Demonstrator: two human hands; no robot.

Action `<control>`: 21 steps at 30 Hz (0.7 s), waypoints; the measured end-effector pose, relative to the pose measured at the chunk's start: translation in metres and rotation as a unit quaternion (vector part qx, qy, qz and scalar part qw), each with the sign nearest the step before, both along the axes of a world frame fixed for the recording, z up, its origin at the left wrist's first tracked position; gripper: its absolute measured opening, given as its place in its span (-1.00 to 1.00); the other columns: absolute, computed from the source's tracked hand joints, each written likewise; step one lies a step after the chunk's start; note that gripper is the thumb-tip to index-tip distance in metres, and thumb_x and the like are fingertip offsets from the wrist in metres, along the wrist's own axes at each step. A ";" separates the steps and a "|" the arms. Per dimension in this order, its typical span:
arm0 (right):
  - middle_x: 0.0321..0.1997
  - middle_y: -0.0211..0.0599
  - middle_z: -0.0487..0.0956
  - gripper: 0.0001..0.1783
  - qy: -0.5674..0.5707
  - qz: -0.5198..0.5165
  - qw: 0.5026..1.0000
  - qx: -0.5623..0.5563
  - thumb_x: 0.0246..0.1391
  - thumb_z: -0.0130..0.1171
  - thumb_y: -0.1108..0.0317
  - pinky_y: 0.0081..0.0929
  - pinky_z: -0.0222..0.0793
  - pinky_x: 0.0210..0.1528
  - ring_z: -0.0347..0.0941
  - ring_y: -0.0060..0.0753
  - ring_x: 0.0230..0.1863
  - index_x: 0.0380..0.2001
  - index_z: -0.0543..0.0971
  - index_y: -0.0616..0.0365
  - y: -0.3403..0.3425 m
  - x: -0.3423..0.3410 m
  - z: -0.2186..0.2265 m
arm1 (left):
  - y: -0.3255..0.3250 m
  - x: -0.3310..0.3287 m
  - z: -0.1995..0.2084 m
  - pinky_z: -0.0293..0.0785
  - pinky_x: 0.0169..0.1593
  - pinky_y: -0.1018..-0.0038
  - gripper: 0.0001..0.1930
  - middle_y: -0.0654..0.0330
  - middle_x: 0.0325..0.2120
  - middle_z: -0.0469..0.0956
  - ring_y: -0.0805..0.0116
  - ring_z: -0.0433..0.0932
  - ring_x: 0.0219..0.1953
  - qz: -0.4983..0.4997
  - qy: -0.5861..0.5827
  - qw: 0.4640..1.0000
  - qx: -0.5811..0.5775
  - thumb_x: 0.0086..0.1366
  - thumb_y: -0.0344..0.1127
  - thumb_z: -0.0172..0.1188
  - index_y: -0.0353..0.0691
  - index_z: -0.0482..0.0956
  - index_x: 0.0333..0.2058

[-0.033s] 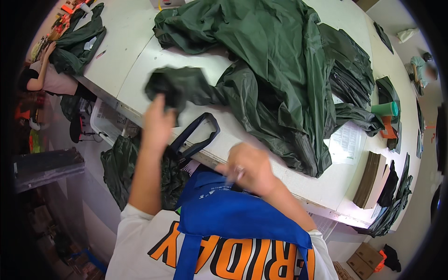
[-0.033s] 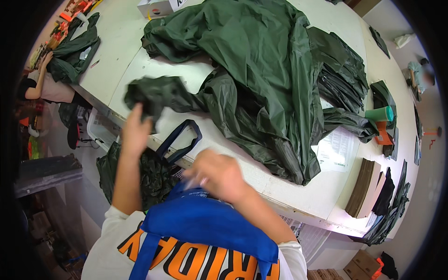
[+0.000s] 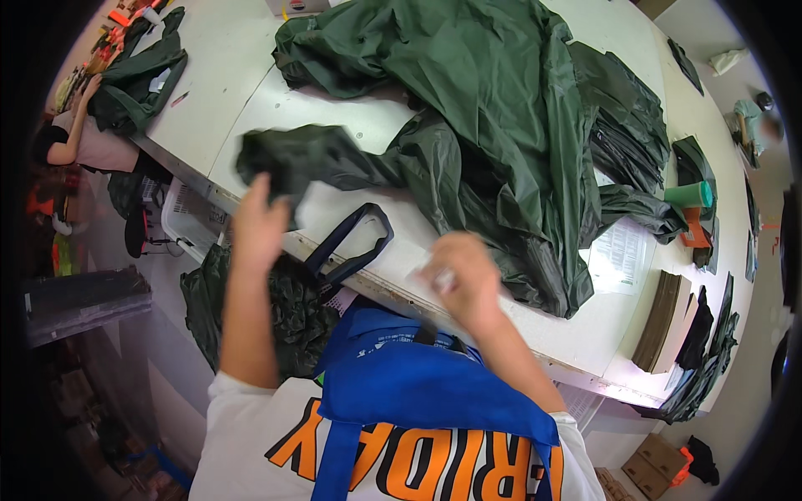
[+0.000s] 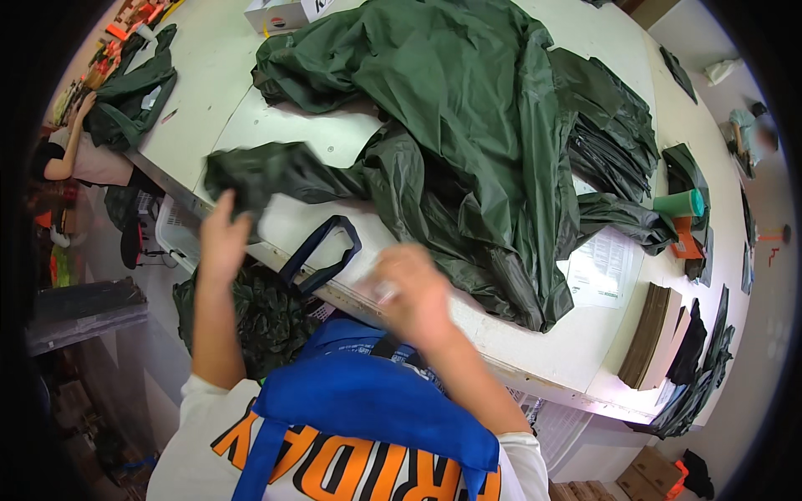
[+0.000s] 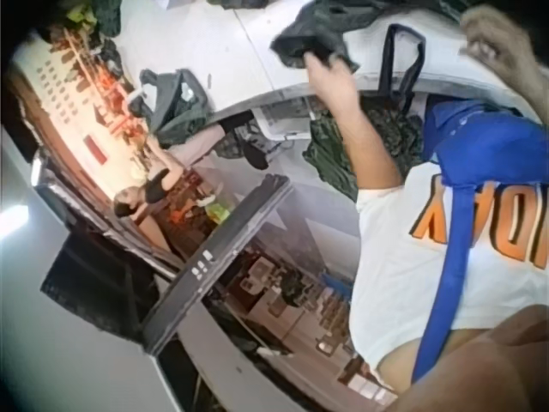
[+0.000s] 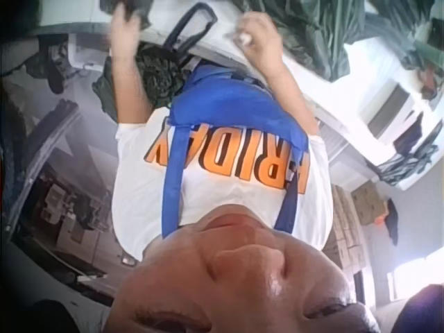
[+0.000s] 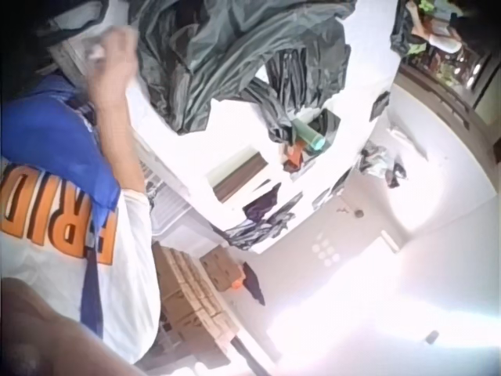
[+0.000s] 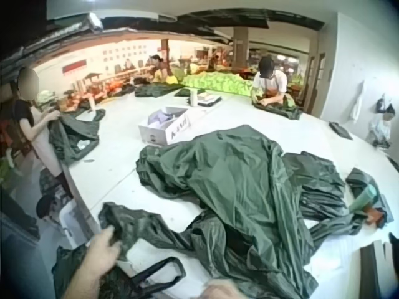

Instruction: The person folds a large green tarp on a white table. They smooth the fabric, fold it in half multiple times, and then roll it into a compact bundle. The person places the folded tarp into a dark green storage bag and sets it aside.

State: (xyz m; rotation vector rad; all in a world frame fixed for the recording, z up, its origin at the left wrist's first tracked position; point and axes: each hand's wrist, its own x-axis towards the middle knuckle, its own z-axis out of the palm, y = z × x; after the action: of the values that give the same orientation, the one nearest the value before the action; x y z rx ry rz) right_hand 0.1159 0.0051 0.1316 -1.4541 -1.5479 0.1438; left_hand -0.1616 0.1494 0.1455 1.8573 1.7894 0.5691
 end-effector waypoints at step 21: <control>-0.35 -0.54 0.40 -0.83 0.296 -0.317 0.886 -0.166 0.20 -0.11 0.52 -0.78 -0.07 -0.57 0.02 -0.83 -0.58 -0.16 0.42 0.16 -0.204 0.186 -0.004 | 0.194 -0.049 -0.105 0.51 -0.05 0.25 -0.44 0.02 0.01 0.45 0.13 0.51 -0.06 0.179 -0.388 0.873 -0.235 0.15 -0.30 0.29 -0.30 0.31 0.10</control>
State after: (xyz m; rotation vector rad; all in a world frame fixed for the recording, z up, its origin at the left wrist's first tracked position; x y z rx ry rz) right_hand 0.3015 -0.1986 0.1280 -1.8886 -0.5244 0.4305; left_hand -0.2106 0.3435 0.0409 0.7851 1.5055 0.7832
